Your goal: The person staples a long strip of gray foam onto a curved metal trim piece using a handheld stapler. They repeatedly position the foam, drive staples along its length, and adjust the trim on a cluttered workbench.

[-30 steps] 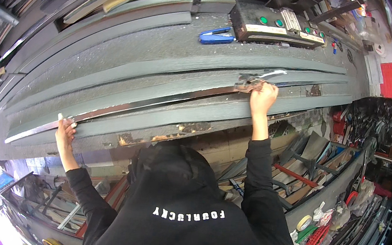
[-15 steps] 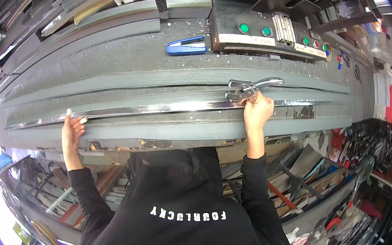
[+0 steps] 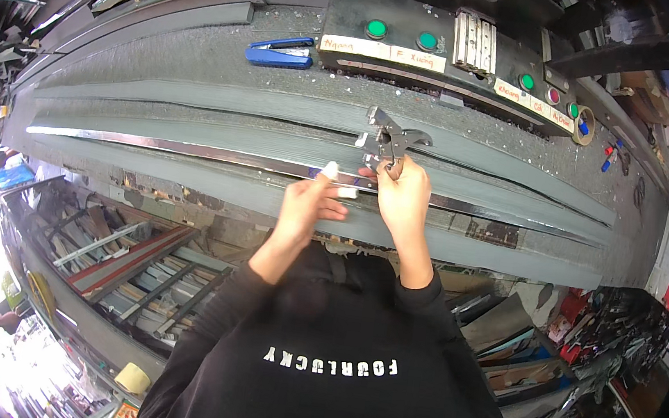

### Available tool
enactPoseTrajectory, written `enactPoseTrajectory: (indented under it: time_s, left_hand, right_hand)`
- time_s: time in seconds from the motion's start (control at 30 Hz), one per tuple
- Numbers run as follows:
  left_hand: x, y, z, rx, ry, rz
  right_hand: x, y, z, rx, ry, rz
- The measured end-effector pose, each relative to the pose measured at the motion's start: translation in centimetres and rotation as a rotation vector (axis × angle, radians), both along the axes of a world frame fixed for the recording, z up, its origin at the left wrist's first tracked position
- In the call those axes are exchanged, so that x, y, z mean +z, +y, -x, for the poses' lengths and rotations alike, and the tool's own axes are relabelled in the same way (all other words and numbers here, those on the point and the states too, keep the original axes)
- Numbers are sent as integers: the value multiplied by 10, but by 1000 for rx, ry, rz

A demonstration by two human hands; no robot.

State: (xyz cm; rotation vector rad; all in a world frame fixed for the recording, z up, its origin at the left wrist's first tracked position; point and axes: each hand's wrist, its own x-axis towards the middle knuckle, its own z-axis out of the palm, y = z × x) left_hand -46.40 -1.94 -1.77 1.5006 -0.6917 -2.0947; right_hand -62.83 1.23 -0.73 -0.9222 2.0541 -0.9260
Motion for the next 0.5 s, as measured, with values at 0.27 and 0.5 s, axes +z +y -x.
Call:
enactPoseTrajectory:
  time_s: [0.27,0.5]
  left_hand:
    - [2,6,30,-33,-5,112]
    - [0,3,29,-40,-22,226]
  right_hand:
    - [6,34,14,-122,103,526]
    - [112,131,32,-269,-543,278]
